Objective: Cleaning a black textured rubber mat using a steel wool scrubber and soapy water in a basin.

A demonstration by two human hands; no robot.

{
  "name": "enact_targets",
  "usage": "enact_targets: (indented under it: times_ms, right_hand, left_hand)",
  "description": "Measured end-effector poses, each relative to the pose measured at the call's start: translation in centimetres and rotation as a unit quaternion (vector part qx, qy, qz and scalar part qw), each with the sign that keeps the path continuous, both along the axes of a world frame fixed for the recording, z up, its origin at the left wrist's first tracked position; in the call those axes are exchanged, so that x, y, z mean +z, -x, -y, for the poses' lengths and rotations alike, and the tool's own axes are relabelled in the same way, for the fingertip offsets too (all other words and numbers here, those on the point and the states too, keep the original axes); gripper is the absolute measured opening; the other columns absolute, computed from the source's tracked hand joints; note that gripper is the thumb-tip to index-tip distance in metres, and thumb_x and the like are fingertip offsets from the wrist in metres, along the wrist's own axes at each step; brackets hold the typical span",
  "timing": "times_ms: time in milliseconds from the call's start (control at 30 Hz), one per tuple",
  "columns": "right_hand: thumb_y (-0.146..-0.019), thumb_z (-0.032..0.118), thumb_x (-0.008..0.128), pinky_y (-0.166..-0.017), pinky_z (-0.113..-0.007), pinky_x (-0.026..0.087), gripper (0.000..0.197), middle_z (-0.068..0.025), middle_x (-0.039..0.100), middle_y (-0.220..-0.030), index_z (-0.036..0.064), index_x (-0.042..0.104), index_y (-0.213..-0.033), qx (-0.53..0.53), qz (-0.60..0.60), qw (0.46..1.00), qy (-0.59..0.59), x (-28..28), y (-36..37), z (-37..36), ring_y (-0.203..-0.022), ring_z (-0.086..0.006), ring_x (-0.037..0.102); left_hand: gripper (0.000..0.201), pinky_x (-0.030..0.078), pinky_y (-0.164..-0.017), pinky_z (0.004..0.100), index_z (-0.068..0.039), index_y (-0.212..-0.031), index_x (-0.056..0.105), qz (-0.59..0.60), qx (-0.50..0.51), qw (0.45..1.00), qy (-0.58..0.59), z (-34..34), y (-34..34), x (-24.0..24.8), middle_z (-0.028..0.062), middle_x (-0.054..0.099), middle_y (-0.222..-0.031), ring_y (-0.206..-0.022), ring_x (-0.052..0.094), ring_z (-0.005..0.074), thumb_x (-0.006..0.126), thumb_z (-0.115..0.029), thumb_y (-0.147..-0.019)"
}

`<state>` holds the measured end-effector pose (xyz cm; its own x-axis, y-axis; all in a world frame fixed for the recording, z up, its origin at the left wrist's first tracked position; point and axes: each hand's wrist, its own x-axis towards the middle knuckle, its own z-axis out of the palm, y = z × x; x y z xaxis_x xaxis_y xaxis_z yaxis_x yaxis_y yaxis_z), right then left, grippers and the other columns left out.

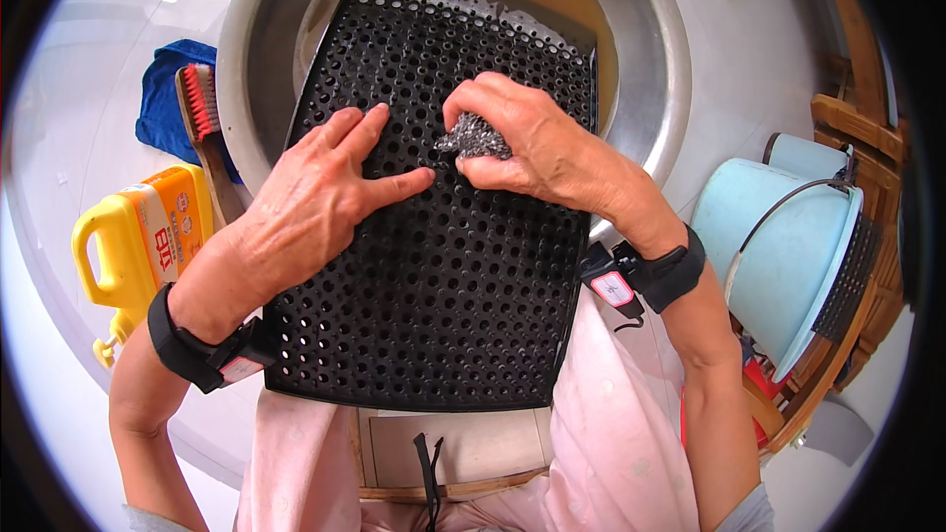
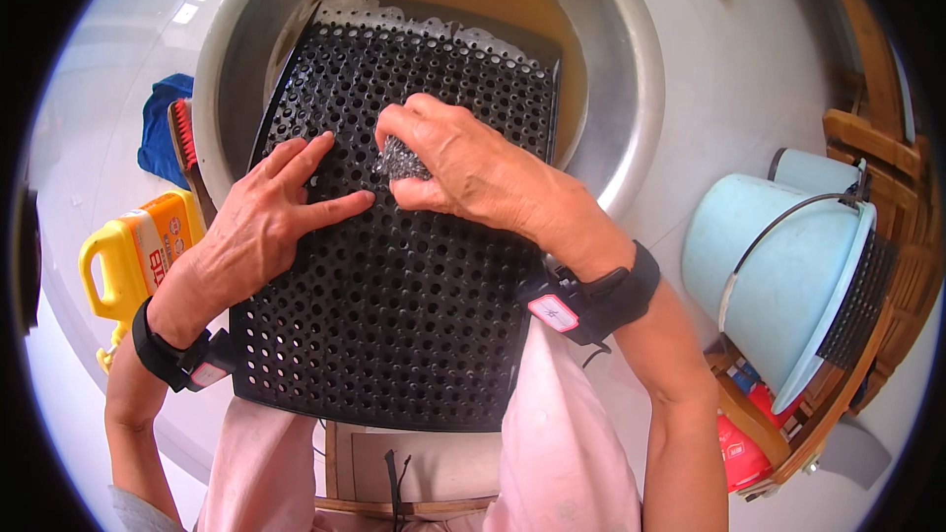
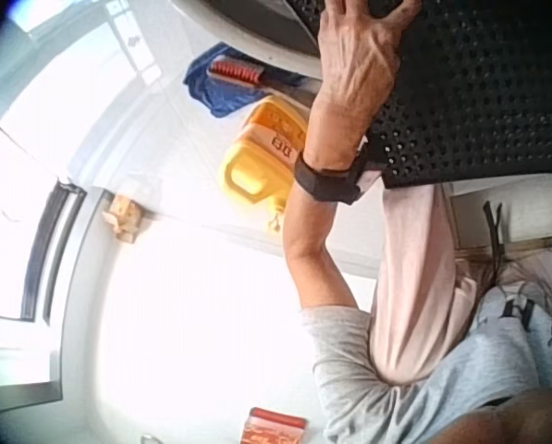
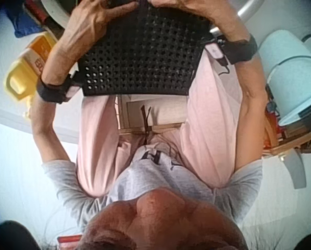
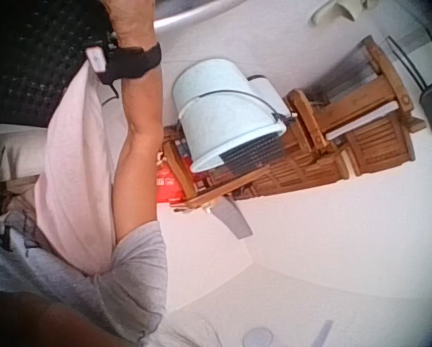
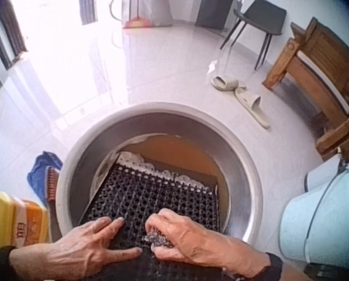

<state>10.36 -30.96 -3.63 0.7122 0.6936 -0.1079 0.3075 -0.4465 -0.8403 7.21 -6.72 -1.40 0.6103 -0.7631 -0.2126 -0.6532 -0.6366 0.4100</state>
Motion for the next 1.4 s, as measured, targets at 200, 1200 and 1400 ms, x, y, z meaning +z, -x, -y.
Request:
enact_targets:
  times_ms: [200, 1200, 1400]
  right_hand:
    - [-0.074, 0.015, 0.064, -0.08, -0.041, 0.045, 0.031, -0.0164, 0.052, -0.095, 0.0013, 0.053, -0.1, 0.048, -0.012, 0.998, 0.024, -0.1, 0.4, -0.4, -0.09, -0.034, 0.054]
    - [-0.072, 0.012, 0.062, -0.071, -0.041, 0.045, 0.017, -0.0148, 0.052, -0.077, 0.0014, 0.056, -0.084, -0.028, 0.048, 0.998, -0.016, -1.6, 0.5, -2.6, -0.077, -0.0327, 0.055]
    - [-0.071, 0.013, 0.063, -0.069, -0.039, 0.047, 0.016, -0.0142, 0.055, -0.081, 0.0008, 0.059, -0.08, -0.064, 0.039, 0.997, 0.036, -0.9, 0.8, -2.9, -0.075, -0.0319, 0.057]
  left_hand:
    - [0.07, 0.041, -0.1, 0.0434, -0.029, -0.124, 0.06, 0.001, 0.017, 0.999, -0.033, 0.6, 0.5, -0.4, 0.0265, 0.037, -0.138, -0.121, 0.044, 0.0394, 0.06, 0.006, -0.063]
    - [0.062, 0.045, -0.1, 0.0411, -0.013, -0.114, 0.066, -0.067, 0.076, 0.992, 0.071, -1.0, 0.6, -0.3, 0.0202, 0.048, -0.134, -0.124, 0.046, 0.0386, 0.054, 0.015, -0.06]
    - [0.062, 0.045, -0.1, 0.0418, -0.013, -0.114, 0.066, -0.07, 0.077, 0.992, 0.071, -1.0, 0.5, -0.3, 0.0196, 0.048, -0.135, -0.124, 0.046, 0.0382, 0.054, 0.015, -0.06]
